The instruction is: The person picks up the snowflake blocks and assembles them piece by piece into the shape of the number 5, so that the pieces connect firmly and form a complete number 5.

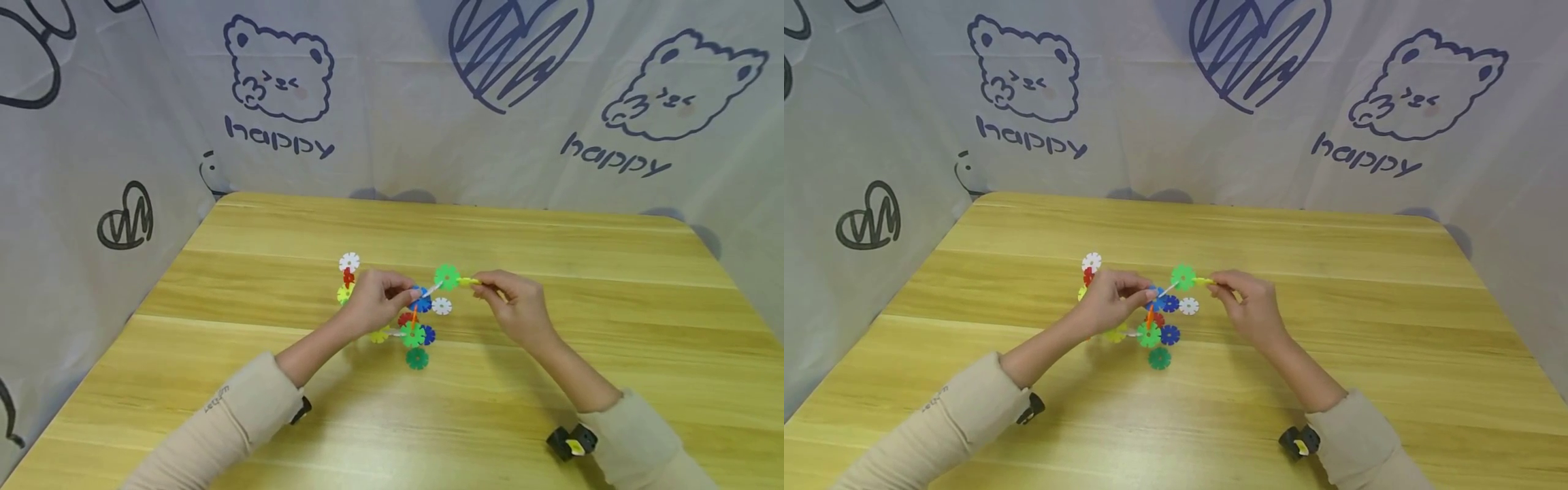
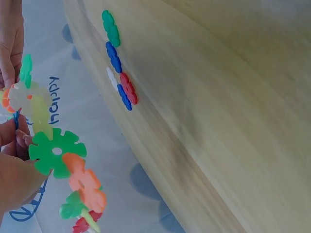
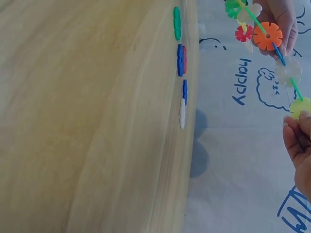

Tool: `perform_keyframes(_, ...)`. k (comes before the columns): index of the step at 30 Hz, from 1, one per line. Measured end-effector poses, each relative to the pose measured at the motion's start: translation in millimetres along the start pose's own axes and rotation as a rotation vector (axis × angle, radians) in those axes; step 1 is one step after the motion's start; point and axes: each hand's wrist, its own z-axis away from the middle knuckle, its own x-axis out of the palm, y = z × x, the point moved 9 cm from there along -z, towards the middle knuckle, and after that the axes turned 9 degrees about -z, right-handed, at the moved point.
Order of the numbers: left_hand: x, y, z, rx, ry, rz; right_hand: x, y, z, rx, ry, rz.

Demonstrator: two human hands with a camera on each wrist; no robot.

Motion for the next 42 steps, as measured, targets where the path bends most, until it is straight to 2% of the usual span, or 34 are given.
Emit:
perform_keyframes(8,3.6,3.9,1.7,0.056,0.024,-0.003,-2,-4,2,-0.051,-0.006,0.062)
perform_keyframes(16,3.5,4.9,3.0,0.064,0.052,0.004,-1,-4,2,-0.076,-0.031,0.096)
perform_keyframes(22,5.3,4.1,3.4,0.056,0.046,0.003,0,-2,4,-0.085,-0.037,0.093)
perform_keyframes(29,10.3,9.7,3.7,0.096,0.035,-0.008,2,2,7,-0.063,-0.042,0.076)
perform_keyframes(32,10.4,9.6,3.6,0.078,0.038,-0.024,1,5,9,-0.033,-0.028,0.055)
perform_keyframes(38,8.2,3.8,1.3,-0.010,0.026,0.017,-3,2,6,-0.019,0.020,0.038)
perform_keyframes(42,7.5,4.4,0.0,-0.005,0.019,0.050,-7,-3,0,-0.040,0.058,0.021)
